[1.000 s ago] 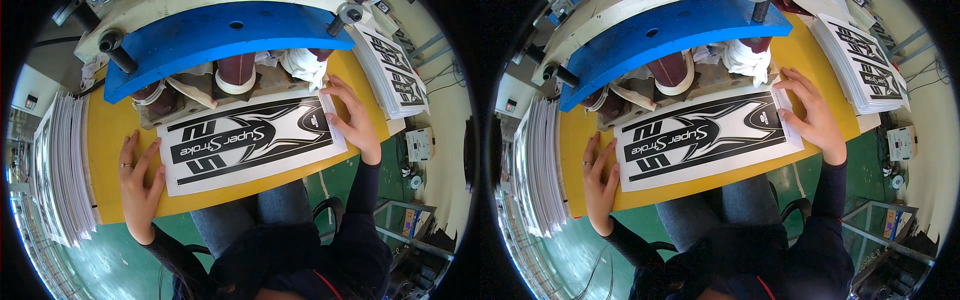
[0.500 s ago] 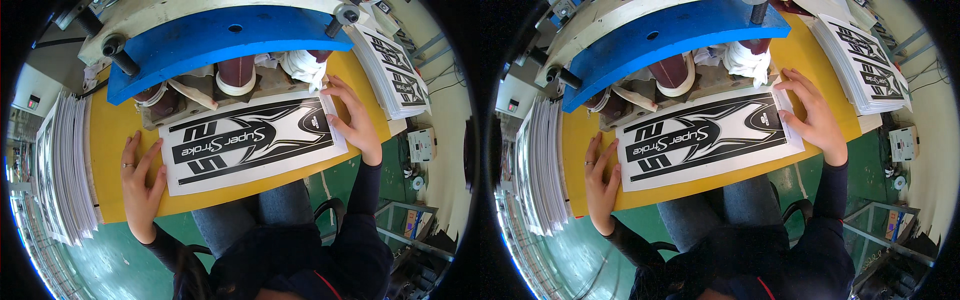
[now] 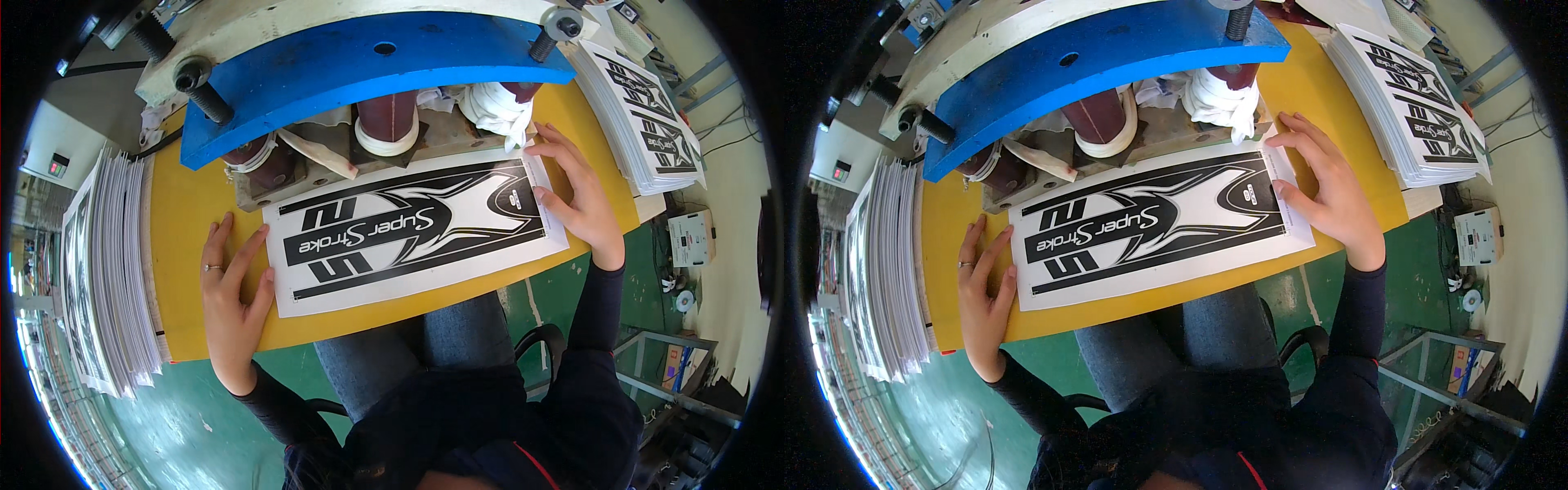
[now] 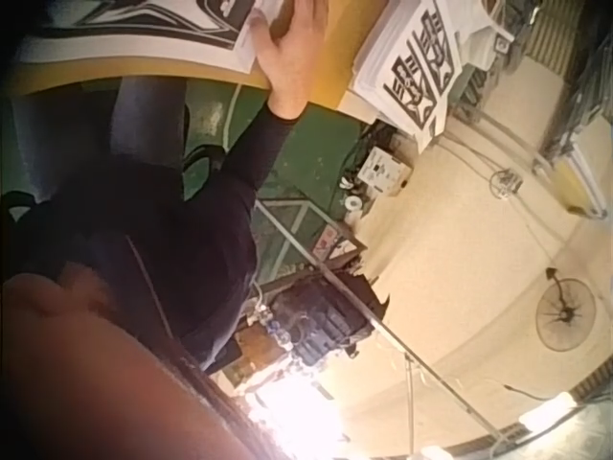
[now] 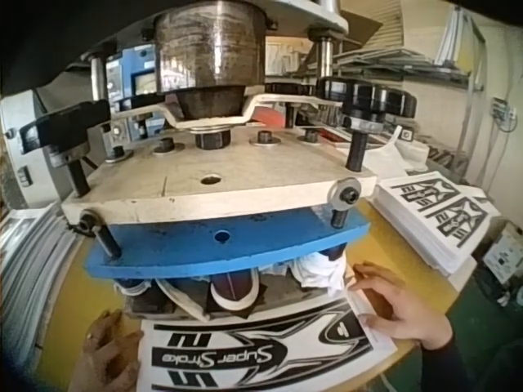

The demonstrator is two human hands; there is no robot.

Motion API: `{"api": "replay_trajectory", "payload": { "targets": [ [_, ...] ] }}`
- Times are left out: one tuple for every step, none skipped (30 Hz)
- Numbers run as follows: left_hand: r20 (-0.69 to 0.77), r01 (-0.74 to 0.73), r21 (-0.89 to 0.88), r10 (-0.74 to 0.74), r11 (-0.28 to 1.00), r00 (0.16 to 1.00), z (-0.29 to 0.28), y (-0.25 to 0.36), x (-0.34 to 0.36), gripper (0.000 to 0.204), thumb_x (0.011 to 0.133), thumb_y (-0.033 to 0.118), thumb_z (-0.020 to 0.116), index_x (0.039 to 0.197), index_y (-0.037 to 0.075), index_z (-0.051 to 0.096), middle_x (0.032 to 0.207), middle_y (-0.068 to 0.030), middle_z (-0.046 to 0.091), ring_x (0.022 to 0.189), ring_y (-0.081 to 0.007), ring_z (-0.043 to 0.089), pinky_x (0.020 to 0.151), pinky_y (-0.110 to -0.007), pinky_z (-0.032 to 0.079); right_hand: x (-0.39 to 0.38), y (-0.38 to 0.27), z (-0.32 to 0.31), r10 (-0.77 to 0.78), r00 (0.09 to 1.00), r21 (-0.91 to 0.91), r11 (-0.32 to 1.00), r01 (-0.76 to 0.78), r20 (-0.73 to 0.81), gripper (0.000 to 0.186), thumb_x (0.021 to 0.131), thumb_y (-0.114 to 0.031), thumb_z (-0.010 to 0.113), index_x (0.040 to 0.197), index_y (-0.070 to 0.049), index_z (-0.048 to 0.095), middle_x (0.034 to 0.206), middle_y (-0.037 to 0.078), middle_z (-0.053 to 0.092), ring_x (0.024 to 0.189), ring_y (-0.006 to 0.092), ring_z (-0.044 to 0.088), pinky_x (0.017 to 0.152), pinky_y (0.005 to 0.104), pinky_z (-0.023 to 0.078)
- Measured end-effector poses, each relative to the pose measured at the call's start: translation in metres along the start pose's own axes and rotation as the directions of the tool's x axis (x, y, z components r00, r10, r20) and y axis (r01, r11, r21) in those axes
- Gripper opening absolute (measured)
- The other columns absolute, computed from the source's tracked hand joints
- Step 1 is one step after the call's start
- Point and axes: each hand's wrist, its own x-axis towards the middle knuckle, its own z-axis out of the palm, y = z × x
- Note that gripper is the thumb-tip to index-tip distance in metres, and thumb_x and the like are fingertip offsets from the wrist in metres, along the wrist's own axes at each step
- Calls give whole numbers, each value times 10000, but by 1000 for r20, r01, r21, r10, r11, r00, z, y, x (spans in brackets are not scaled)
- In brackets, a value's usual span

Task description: Operating an industrial press machine to stamp or cut sticker sheets.

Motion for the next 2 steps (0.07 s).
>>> {"api": "replay_trajectory", "payload": {
  "targets": [
    [4, 0, -2, 0, 1000, 1000, 0, 0, 0, 462, 899, 105, 683, 1358, 158, 680, 1561, -203, 461, 1456, -434, 403, 1183, -505, 339, 0, 1, 0, -5, 1000, -1, 1000, 5, 2, 438, 828, -169, 722, 1251, -90, 640, 1515, 228, 508, 1459, 416, 425, 1182, 458, 339],
    [7, 0, -2, 0, 1000, 1000, 0, -1, 0, 462, 900, 109, 685, 1360, 158, 679, 1564, -204, 458, 1461, -434, 397, 1185, -509, 335, 0, 1, 0, 1, 1000, 6, 1000, -1, 3, 451, 821, -172, 735, 1254, -90, 640, 1523, 219, 504, 1462, 411, 423, 1185, 458, 336]
  ]
}}
